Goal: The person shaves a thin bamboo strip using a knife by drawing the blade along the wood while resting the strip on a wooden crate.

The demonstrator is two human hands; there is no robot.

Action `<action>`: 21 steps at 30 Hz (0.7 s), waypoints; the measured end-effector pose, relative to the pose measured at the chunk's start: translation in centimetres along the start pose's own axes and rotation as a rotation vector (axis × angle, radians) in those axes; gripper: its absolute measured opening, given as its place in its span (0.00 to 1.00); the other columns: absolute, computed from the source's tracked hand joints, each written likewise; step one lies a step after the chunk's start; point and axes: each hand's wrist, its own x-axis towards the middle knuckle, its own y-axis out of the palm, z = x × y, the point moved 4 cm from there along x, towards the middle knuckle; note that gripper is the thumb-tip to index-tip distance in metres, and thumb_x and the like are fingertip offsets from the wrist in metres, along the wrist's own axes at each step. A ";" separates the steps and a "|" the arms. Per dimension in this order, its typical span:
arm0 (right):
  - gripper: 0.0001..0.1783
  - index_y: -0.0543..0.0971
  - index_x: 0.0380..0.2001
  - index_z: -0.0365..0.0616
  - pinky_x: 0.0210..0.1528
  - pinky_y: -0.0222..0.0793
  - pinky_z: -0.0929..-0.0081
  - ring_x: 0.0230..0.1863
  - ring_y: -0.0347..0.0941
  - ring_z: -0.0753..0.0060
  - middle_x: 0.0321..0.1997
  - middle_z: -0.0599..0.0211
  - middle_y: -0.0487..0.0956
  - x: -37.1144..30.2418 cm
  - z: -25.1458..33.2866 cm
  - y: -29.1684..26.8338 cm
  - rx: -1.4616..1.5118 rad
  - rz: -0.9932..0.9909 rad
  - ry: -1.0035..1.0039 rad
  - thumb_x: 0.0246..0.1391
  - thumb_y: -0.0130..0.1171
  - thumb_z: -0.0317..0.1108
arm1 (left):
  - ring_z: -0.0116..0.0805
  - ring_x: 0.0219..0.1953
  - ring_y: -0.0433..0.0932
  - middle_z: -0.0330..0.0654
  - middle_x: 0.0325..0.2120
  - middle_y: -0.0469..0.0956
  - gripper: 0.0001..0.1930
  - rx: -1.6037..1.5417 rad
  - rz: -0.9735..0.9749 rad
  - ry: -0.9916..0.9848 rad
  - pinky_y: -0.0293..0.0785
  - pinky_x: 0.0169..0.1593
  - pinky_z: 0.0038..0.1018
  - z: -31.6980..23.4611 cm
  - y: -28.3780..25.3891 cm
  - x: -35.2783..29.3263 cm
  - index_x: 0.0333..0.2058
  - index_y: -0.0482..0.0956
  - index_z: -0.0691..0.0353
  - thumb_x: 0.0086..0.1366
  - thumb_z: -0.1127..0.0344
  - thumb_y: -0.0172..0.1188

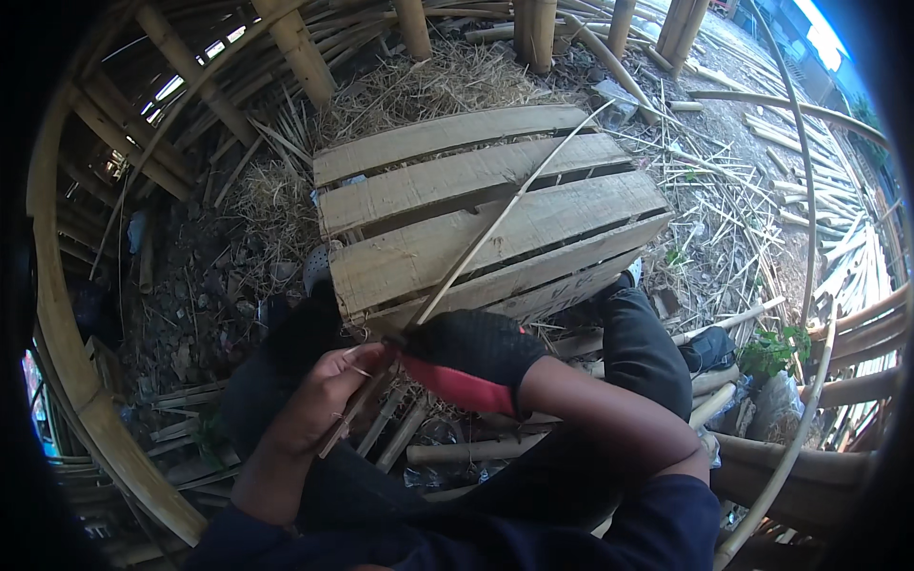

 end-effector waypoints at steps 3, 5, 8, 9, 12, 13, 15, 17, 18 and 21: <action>0.26 0.82 0.40 0.42 0.38 0.75 0.55 0.32 0.80 0.44 0.31 0.47 0.82 0.9 -4.9 -3.0 -0.082 -0.091 0.297 0.68 0.44 0.53 | 0.17 0.17 0.67 0.33 0.21 0.72 0.13 -0.230 0.157 -0.051 0.62 0.19 0.17 -1.0 0.6 -0.3 0.48 0.74 0.64 0.77 0.63 0.44; 0.23 0.81 0.42 0.43 0.35 0.75 0.54 0.30 0.80 0.45 0.30 0.49 0.82 0.9 -3.0 -2.7 -0.115 -0.148 0.249 0.68 0.45 0.49 | 0.18 0.18 0.70 0.36 0.27 0.78 0.14 -0.280 0.213 -0.044 0.65 0.20 0.16 -0.5 0.0 -0.1 0.48 0.76 0.64 0.76 0.66 0.44; 0.18 0.79 0.47 0.45 0.31 0.76 0.53 0.29 0.81 0.47 0.29 0.51 0.82 -1.0 1.7 1.6 -0.193 -0.095 0.038 0.67 0.47 0.44 | 0.19 0.20 0.73 0.37 0.33 0.80 0.15 -0.134 0.068 -0.017 0.67 0.22 0.15 0.0 -0.1 0.5 0.51 0.77 0.66 0.76 0.65 0.45; 0.17 0.79 0.48 0.46 0.30 0.75 0.52 0.28 0.80 0.46 0.29 0.51 0.82 -1.5 2.3 2.4 -0.123 -0.074 -0.060 0.66 0.48 0.43 | 0.19 0.20 0.73 0.37 0.33 0.80 0.15 -0.134 0.068 -0.020 0.67 0.22 0.15 0.1 0.2 0.5 0.51 0.77 0.66 0.76 0.65 0.45; 0.16 0.79 0.47 0.46 0.29 0.75 0.53 0.27 0.80 0.47 0.30 0.51 0.81 -1.9 1.6 1.2 -0.100 -0.122 -0.184 0.66 0.49 0.43 | 0.17 0.21 0.73 0.34 0.30 0.80 0.18 -0.109 0.035 0.098 0.68 0.23 0.15 -1.2 1.1 0.2 0.56 0.74 0.67 0.76 0.62 0.47; 0.18 0.79 0.47 0.45 0.30 0.75 0.55 0.28 0.80 0.48 0.30 0.51 0.80 -1.5 0.6 0.3 -0.109 -0.213 -0.192 0.67 0.49 0.45 | 0.16 0.19 0.70 0.33 0.28 0.79 0.19 -0.143 0.043 0.070 0.65 0.22 0.15 -1.8 1.4 -0.3 0.58 0.73 0.66 0.76 0.63 0.46; 0.24 0.81 0.49 0.43 0.34 0.76 0.65 0.28 0.79 0.61 0.31 0.54 0.81 -0.8 0.0 -1.3 -0.164 -0.290 -0.115 0.67 0.52 0.53 | 0.15 0.17 0.67 0.33 0.26 0.78 0.20 -0.182 0.050 0.049 0.62 0.20 0.15 -2.1 1.2 -0.6 0.60 0.72 0.66 0.75 0.63 0.46; 0.24 0.82 0.49 0.45 0.36 0.76 0.69 0.29 0.78 0.68 0.33 0.58 0.82 -1.0 0.6 -2.2 0.202 -0.200 0.090 0.66 0.55 0.54 | 0.15 0.17 0.66 0.33 0.26 0.77 0.20 -0.110 0.060 0.045 0.61 0.21 0.15 -1.9 0.5 -0.8 0.61 0.71 0.66 0.75 0.64 0.46; 0.24 0.83 0.50 0.47 0.37 0.75 0.73 0.29 0.77 0.75 0.35 0.61 0.83 -1.1 0.3 -1.9 0.566 -0.102 0.303 0.65 0.57 0.55 | 0.15 0.17 0.66 0.33 0.26 0.77 0.20 -0.115 0.053 0.049 0.61 0.21 0.15 -2.0 0.5 -1.0 0.61 0.71 0.66 0.75 0.64 0.46; 0.24 0.83 0.49 0.50 0.43 0.75 0.68 0.38 0.80 0.60 0.39 0.54 0.83 -1.5 0.0 -0.8 0.485 0.021 0.270 0.66 0.52 0.55 | 0.16 0.19 0.69 0.35 0.28 0.78 0.20 -0.106 0.054 0.037 0.64 0.23 0.15 -1.9 1.0 -1.1 0.61 0.69 0.68 0.74 0.67 0.49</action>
